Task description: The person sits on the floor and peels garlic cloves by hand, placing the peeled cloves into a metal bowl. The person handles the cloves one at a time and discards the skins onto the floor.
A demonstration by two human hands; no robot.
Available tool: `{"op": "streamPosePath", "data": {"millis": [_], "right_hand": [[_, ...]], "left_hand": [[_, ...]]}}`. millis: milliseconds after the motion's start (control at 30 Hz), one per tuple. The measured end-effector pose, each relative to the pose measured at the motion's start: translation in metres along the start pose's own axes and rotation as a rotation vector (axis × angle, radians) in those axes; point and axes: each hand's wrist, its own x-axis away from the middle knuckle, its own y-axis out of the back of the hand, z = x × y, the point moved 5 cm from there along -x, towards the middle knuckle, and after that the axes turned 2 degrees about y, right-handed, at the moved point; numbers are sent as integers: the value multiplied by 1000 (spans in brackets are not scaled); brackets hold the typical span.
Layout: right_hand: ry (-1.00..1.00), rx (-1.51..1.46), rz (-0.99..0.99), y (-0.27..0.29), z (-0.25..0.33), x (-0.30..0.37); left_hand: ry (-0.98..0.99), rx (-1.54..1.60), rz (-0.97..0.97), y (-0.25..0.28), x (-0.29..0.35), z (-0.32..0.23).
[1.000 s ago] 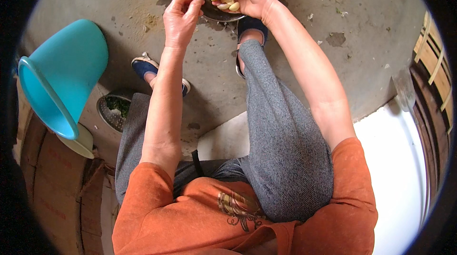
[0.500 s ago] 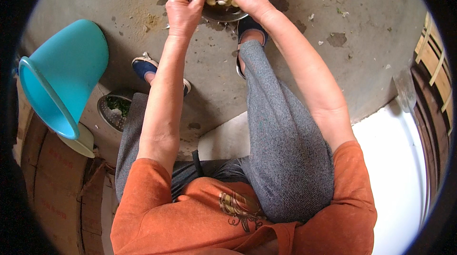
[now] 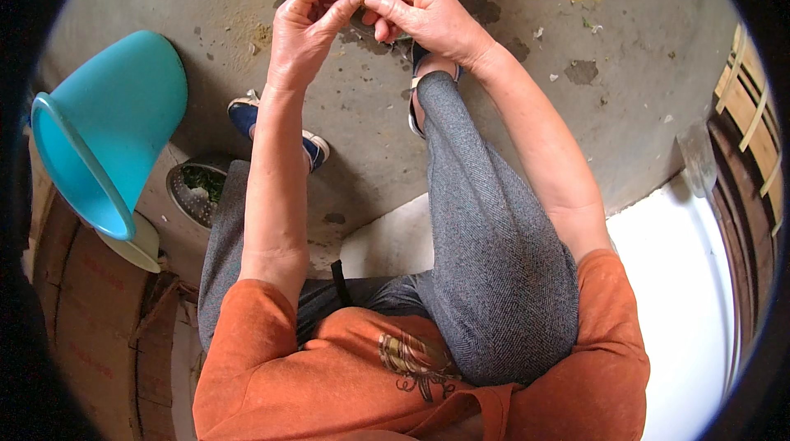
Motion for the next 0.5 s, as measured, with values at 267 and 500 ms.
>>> {"op": "streamPosePath", "data": {"millis": [267, 500], "right_hand": [[314, 457, -219, -3, 18, 9], [683, 1034, -230, -11, 30, 13]], "left_hand": [[137, 109, -140, -4, 18, -6], [193, 186, -149, -5, 26, -6]]}}
